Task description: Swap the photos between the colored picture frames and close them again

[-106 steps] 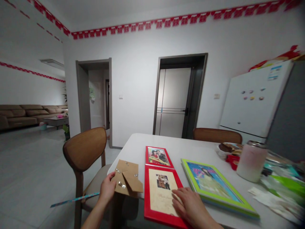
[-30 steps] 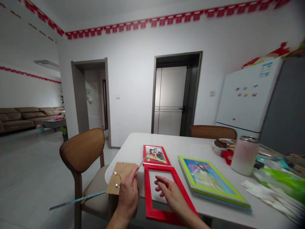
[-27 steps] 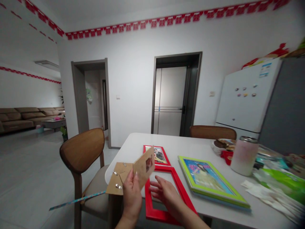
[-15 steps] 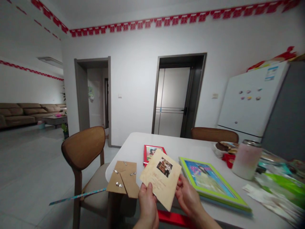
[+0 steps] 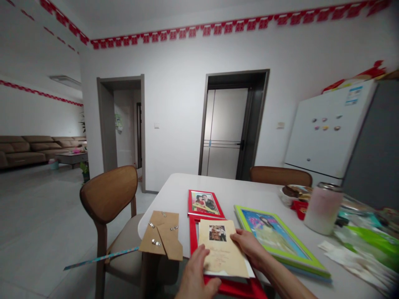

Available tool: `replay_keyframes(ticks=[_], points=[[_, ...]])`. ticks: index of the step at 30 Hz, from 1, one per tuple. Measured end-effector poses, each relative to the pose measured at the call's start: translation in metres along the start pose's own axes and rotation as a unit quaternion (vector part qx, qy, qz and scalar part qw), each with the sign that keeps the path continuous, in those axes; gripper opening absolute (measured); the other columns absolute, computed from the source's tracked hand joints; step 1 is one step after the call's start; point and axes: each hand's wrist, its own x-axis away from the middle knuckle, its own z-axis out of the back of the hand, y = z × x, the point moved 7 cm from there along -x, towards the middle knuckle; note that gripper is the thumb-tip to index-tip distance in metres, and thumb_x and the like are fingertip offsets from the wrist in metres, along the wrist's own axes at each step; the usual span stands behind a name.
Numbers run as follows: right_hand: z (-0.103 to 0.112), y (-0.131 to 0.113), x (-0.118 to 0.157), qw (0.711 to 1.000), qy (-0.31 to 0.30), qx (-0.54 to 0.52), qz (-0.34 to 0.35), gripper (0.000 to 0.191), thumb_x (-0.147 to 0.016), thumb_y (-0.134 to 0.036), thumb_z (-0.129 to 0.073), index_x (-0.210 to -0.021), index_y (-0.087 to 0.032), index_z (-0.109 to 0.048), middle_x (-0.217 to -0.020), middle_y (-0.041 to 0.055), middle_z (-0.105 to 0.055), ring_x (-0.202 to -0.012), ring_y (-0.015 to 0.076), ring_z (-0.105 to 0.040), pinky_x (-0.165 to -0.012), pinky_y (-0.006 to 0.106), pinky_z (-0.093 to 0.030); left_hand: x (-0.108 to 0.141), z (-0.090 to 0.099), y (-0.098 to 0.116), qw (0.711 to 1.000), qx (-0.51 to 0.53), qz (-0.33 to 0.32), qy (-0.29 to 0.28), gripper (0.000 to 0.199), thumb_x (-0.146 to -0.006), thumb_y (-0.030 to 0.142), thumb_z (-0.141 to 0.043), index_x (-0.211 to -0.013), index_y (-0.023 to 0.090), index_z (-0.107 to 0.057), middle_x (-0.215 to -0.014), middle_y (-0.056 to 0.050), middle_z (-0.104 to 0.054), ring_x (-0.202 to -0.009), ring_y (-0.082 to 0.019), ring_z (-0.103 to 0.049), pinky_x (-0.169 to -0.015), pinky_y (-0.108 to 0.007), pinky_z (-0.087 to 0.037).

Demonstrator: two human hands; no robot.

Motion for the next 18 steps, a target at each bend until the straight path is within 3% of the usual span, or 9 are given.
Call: replay_keyframes(ticks=[3,9,15,18], points=[[-0.006,0.001,-0.008,0.999,0.012,0.039,0.009,0.036,-0.061,-0.016,-0.036,-0.09,-0.008,-0.057,-0.068,0.0091,-0.067,-0.062,0.0174,-0.063,-0.054,0.024,-0.048,0.002,-0.013,-0.001,0.995,-0.064,-0.034,-0.064,0.06,-0.054,0.016,-0.06,-0.112,0.008,-0.048,-0.127,-0.019,-0.036,-0.117,-0.029,-0.032,-0.098,-0.038,-0.026],[-0.004,-0.001,-0.021,0.981,0.058,0.182,0.024,0.034,-0.062,-0.015,-0.036,-0.085,-0.008,-0.059,-0.069,0.0098,-0.067,-0.062,0.0165,-0.062,-0.052,0.021,-0.044,0.001,-0.02,-0.002,0.982,-0.145,-0.095,-0.075,0.057,-0.052,0.011,-0.058,-0.108,0.013,-0.049,-0.126,-0.016,-0.039,-0.117,-0.028,-0.032,-0.097,-0.045,-0.026],[0.004,-0.014,-0.024,0.924,0.095,0.365,0.071,0.023,-0.064,-0.019,-0.041,-0.072,-0.011,-0.061,-0.078,0.0143,-0.066,-0.071,0.0208,-0.06,-0.058,0.025,-0.04,0.0,-0.019,-0.01,0.964,-0.25,-0.042,-0.085,0.065,-0.057,0.019,-0.057,-0.119,0.008,-0.039,-0.132,-0.02,-0.026,-0.122,-0.031,-0.019,-0.099,-0.048,-0.017],[0.007,-0.017,-0.02,0.889,0.109,0.436,0.082,0.026,-0.067,-0.023,-0.039,-0.071,-0.01,-0.061,-0.08,0.0185,-0.064,-0.074,0.0248,-0.059,-0.061,0.03,-0.039,-0.001,-0.021,-0.013,0.957,-0.271,-0.035,-0.101,0.065,-0.062,0.03,-0.057,-0.121,0.008,-0.037,-0.131,-0.018,-0.029,-0.122,-0.03,-0.02,-0.1,-0.047,-0.015]])
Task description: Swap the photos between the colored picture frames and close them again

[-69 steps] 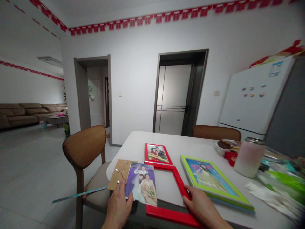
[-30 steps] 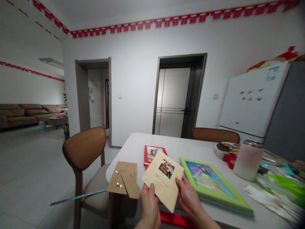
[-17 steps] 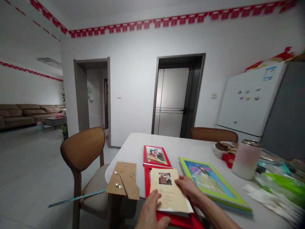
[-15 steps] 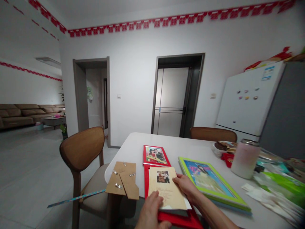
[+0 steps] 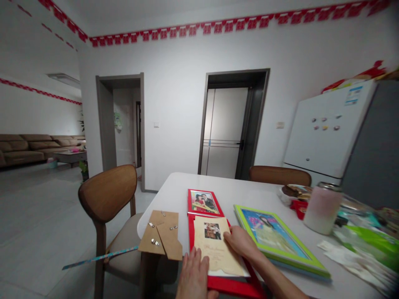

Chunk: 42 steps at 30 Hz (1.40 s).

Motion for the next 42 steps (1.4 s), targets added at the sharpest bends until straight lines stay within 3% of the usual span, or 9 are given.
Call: replay_keyframes(ticks=[5,13,17,19,24,28,31,37,42], points=[[-0.002,-0.005,0.016,0.996,0.02,0.091,0.011,0.033,-0.072,-0.031,-0.036,-0.075,-0.009,-0.061,-0.084,0.0209,-0.062,-0.078,0.0292,-0.058,-0.063,0.036,-0.038,-0.001,-0.006,0.01,0.998,-0.001,-0.049,-0.031,0.056,-0.068,0.028,-0.052,-0.12,0.01,-0.039,-0.128,-0.014,-0.038,-0.119,-0.024,-0.03,-0.101,-0.041,-0.017],[-0.006,-0.009,0.027,0.982,0.081,0.162,0.055,0.036,-0.071,-0.025,-0.042,-0.104,-0.013,-0.049,-0.091,0.0122,-0.057,-0.08,0.0222,-0.056,-0.063,0.03,-0.038,-0.001,-0.002,0.018,0.996,-0.011,-0.074,-0.038,0.043,-0.069,0.026,-0.051,-0.109,0.013,-0.049,-0.123,-0.011,-0.044,-0.116,-0.022,-0.035,-0.101,-0.041,-0.017],[-0.006,-0.008,0.022,0.976,0.079,0.193,0.065,0.026,-0.076,-0.026,-0.036,-0.085,-0.015,-0.058,-0.092,0.0132,-0.055,-0.078,0.0221,-0.055,-0.061,0.03,-0.037,0.004,0.007,0.019,0.995,-0.016,-0.084,-0.045,0.046,-0.067,0.023,-0.05,-0.112,0.013,-0.047,-0.124,-0.01,-0.044,-0.116,-0.022,-0.035,-0.101,-0.041,-0.018],[-0.008,-0.016,0.022,0.973,0.078,0.2,0.084,0.028,-0.077,-0.027,-0.034,-0.077,-0.015,-0.059,-0.093,0.0137,-0.055,-0.083,0.0232,-0.053,-0.064,0.031,-0.036,0.011,0.021,0.009,0.996,-0.03,-0.082,-0.035,0.057,-0.063,0.018,-0.049,-0.119,0.015,-0.04,-0.129,-0.009,-0.036,-0.12,-0.021,-0.028,-0.101,-0.042,-0.017],[-0.018,-0.047,0.032,0.971,0.091,0.152,0.161,0.037,-0.08,-0.037,-0.031,-0.107,-0.023,-0.051,-0.114,0.0089,-0.05,-0.103,0.0248,-0.043,-0.08,0.036,-0.029,0.033,0.067,-0.055,0.995,-0.074,0.064,0.034,0.071,-0.058,0.016,-0.048,-0.126,0.018,-0.03,-0.135,-0.005,-0.024,-0.125,-0.02,-0.016,-0.102,-0.042,-0.012],[-0.026,-0.056,0.039,0.973,0.032,0.132,0.187,0.036,-0.08,-0.037,-0.031,-0.101,-0.022,-0.055,-0.106,0.0083,-0.056,-0.1,0.0225,-0.045,-0.084,0.034,-0.025,0.036,0.068,-0.09,0.986,-0.101,0.129,0.012,0.075,-0.054,0.021,-0.055,-0.125,0.017,-0.031,-0.136,-0.007,-0.022,-0.125,-0.022,-0.015,-0.101,-0.043,-0.01],[-0.024,-0.056,0.037,0.974,0.004,0.132,0.182,0.034,-0.079,-0.037,-0.032,-0.086,-0.019,-0.06,-0.094,0.0095,-0.06,-0.091,0.0218,-0.05,-0.082,0.033,-0.024,0.032,0.067,-0.109,0.976,-0.139,0.163,0.043,0.073,-0.056,0.017,-0.054,-0.125,0.016,-0.032,-0.135,-0.007,-0.023,-0.125,-0.022,-0.016,-0.101,-0.043,-0.011],[-0.029,-0.061,0.021,0.973,0.002,0.129,0.189,0.042,-0.076,-0.04,-0.036,-0.112,-0.022,-0.047,-0.121,0.0094,-0.043,-0.108,0.024,-0.037,-0.083,0.034,-0.025,0.026,0.076,-0.129,0.966,-0.176,0.153,0.111,0.057,-0.062,0.006,-0.044,-0.119,0.014,-0.041,-0.129,-0.007,-0.036,-0.119,-0.017,-0.03,-0.098,-0.03,-0.025],[-0.034,-0.069,0.027,0.97,-0.01,0.128,0.206,0.034,-0.079,-0.04,-0.032,-0.09,-0.019,-0.056,-0.101,0.0091,-0.053,-0.094,0.021,-0.045,-0.078,0.032,-0.027,0.024,0.089,-0.132,0.963,-0.179,0.104,0.172,0.047,-0.068,0.005,-0.038,-0.112,0.019,-0.048,-0.12,-0.003,-0.048,-0.113,-0.016,-0.04,-0.095,-0.03,-0.032]])
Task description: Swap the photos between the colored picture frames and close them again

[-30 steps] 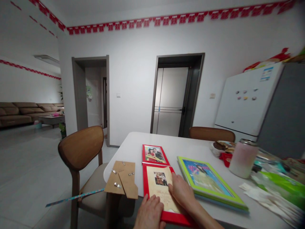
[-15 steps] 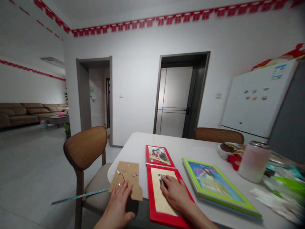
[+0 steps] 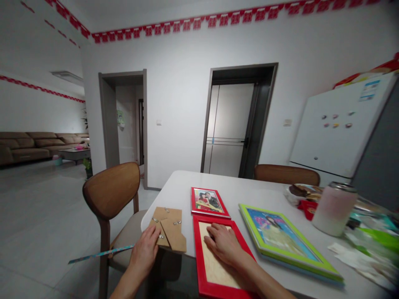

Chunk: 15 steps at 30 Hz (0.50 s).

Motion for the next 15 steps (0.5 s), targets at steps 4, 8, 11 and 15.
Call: replay_keyframes(ticks=[4,8,11,15], points=[[0.002,-0.001,0.002,1.0,0.002,-0.015,0.001,0.032,-0.077,-0.04,-0.037,-0.09,-0.018,-0.057,-0.1,0.0094,-0.054,-0.094,0.0211,-0.046,-0.079,0.032,-0.028,-0.005,0.017,-0.001,0.997,0.02,-0.018,0.071,0.042,-0.075,0.006,-0.031,-0.108,0.022,-0.051,-0.115,0.0,-0.053,-0.111,-0.013,-0.042,-0.095,-0.029,-0.034],[0.022,0.002,-0.001,0.989,0.014,-0.149,-0.009,0.039,-0.08,-0.04,-0.031,-0.089,-0.015,-0.059,-0.096,0.0097,-0.059,-0.091,0.0204,-0.05,-0.077,0.03,-0.034,-0.001,0.038,0.028,0.993,0.021,-0.055,0.104,0.042,-0.078,0.007,-0.03,-0.113,0.022,-0.048,-0.118,-0.001,-0.051,-0.113,-0.014,-0.04,-0.096,-0.029,-0.033],[0.057,0.001,0.011,0.948,0.059,-0.312,-0.006,0.05,-0.083,-0.042,-0.019,-0.095,-0.013,-0.058,-0.094,0.0099,-0.062,-0.086,0.0187,-0.054,-0.078,0.03,-0.038,0.006,0.041,0.071,0.993,0.027,-0.093,0.072,0.042,-0.078,0.007,-0.033,-0.114,0.02,-0.047,-0.12,-0.005,-0.049,-0.115,-0.018,-0.037,-0.095,-0.031,-0.034],[0.072,-0.005,0.05,0.948,-0.017,-0.318,0.013,0.052,-0.07,-0.044,-0.047,-0.112,-0.014,-0.05,-0.116,0.0097,-0.052,-0.104,0.0214,-0.047,-0.09,0.032,-0.034,0.016,0.025,0.13,0.991,0.057,-0.117,0.009,0.042,-0.078,0.009,-0.036,-0.117,0.022,-0.044,-0.123,-0.004,-0.045,-0.117,-0.021,-0.035,-0.095,-0.032,-0.034]])
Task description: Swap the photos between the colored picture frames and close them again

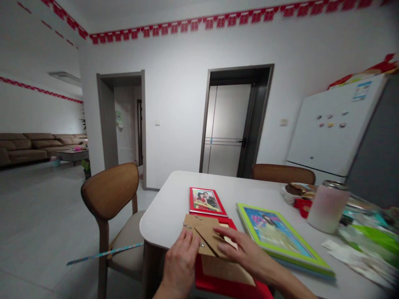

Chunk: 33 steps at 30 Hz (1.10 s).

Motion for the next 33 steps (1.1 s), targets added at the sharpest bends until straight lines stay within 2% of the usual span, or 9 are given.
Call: replay_keyframes(ticks=[4,7,11,16,20,24,26,30,33], points=[[-0.003,0.025,0.031,0.993,-0.022,0.106,-0.049,0.055,-0.06,-0.029,-0.054,-0.114,-0.014,-0.049,-0.117,0.0108,-0.051,-0.105,0.0227,-0.047,-0.092,0.033,-0.032,0.001,-0.032,0.041,0.995,0.044,-0.027,-0.081,0.04,-0.08,0.014,-0.038,-0.12,0.021,-0.041,-0.126,-0.008,-0.041,-0.117,-0.024,-0.033,-0.094,-0.035,-0.035],[-0.004,0.047,0.035,0.99,0.001,0.139,-0.039,0.049,-0.061,-0.022,-0.048,-0.108,-0.015,-0.054,-0.114,0.011,-0.053,-0.105,0.0223,-0.047,-0.093,0.033,-0.031,0.002,-0.05,0.052,0.989,0.058,-0.026,-0.133,0.04,-0.082,0.017,-0.036,-0.121,0.018,-0.04,-0.126,-0.011,-0.04,-0.117,-0.025,-0.034,-0.094,-0.038,-0.033],[-0.011,0.07,0.024,0.985,0.033,0.171,-0.012,0.044,-0.061,-0.019,-0.045,-0.103,-0.014,-0.058,-0.114,0.0121,-0.053,-0.107,0.0218,-0.045,-0.093,0.032,-0.032,-0.002,-0.058,0.046,0.985,0.085,-0.012,-0.15,0.043,-0.081,0.028,-0.04,-0.122,0.016,-0.038,-0.126,-0.01,-0.041,-0.117,-0.023,-0.034,-0.099,-0.041,-0.023],[-0.019,0.076,0.016,0.975,0.071,0.211,0.003,0.037,-0.064,-0.019,-0.045,-0.097,-0.014,-0.061,-0.111,0.0123,-0.055,-0.102,0.0214,-0.048,-0.09,0.031,-0.034,-0.001,-0.06,0.038,0.977,0.113,-0.035,-0.175,0.055,-0.072,0.042,-0.051,-0.119,0.017,-0.04,-0.129,-0.01,-0.036,-0.12,-0.025,-0.028,-0.101,-0.045,-0.015],[-0.019,0.071,0.019,0.974,0.048,0.219,0.03,0.032,-0.071,-0.028,-0.044,-0.097,-0.019,-0.061,-0.109,0.0091,-0.055,-0.099,0.0205,-0.049,-0.087,0.03,-0.034,0.003,-0.055,0.033,0.98,0.111,-0.03,-0.162,0.043,-0.07,0.037,-0.055,-0.108,0.019,-0.048,-0.128,-0.009,-0.039,-0.119,-0.022,-0.03,-0.1,-0.043,-0.015],[-0.005,0.076,0.015,0.972,0.093,0.215,0.001,0.035,-0.078,-0.027,-0.034,-0.099,-0.014,-0.059,-0.102,0.0104,-0.056,-0.095,0.0178,-0.049,-0.086,0.027,-0.034,0.004,-0.052,0.029,0.981,0.104,-0.025,-0.163,0.036,-0.071,0.038,-0.055,-0.101,0.02,-0.05,-0.127,-0.007,-0.041,-0.117,-0.021,-0.033,-0.098,-0.041,-0.02],[-0.002,0.08,0.007,0.965,0.103,0.238,-0.021,0.033,-0.078,-0.023,-0.033,-0.094,-0.014,-0.06,-0.091,0.0098,-0.058,-0.086,0.0177,-0.05,-0.08,0.027,-0.036,0.004,-0.053,0.028,0.98,0.099,-0.024,-0.172,0.037,-0.072,0.038,-0.054,-0.103,0.019,-0.05,-0.127,-0.007,-0.04,-0.117,-0.021,-0.033,-0.098,-0.041,-0.021],[-0.007,0.079,-0.008,0.954,0.067,0.293,-0.02,0.03,-0.077,-0.021,-0.034,-0.075,-0.017,-0.064,-0.08,0.0073,-0.054,-0.079,0.0172,-0.048,-0.071,0.026,-0.035,0.004,-0.057,0.024,0.979,0.097,-0.011,-0.178,0.048,-0.072,0.039,-0.054,-0.113,0.016,-0.044,-0.128,-0.009,-0.039,-0.118,-0.022,-0.032,-0.099,-0.04,-0.02],[-0.008,0.075,-0.013,0.949,0.057,0.311,-0.013,0.028,-0.076,-0.019,-0.035,-0.08,-0.018,-0.063,-0.083,0.0071,-0.053,-0.081,0.0173,-0.046,-0.072,0.026,-0.033,0.005,-0.059,0.019,0.979,0.105,-0.003,-0.175,0.055,-0.071,0.041,-0.055,-0.118,0.015,-0.04,-0.127,-0.01,-0.039,-0.118,-0.022,-0.033,-0.1,-0.038,-0.02]])
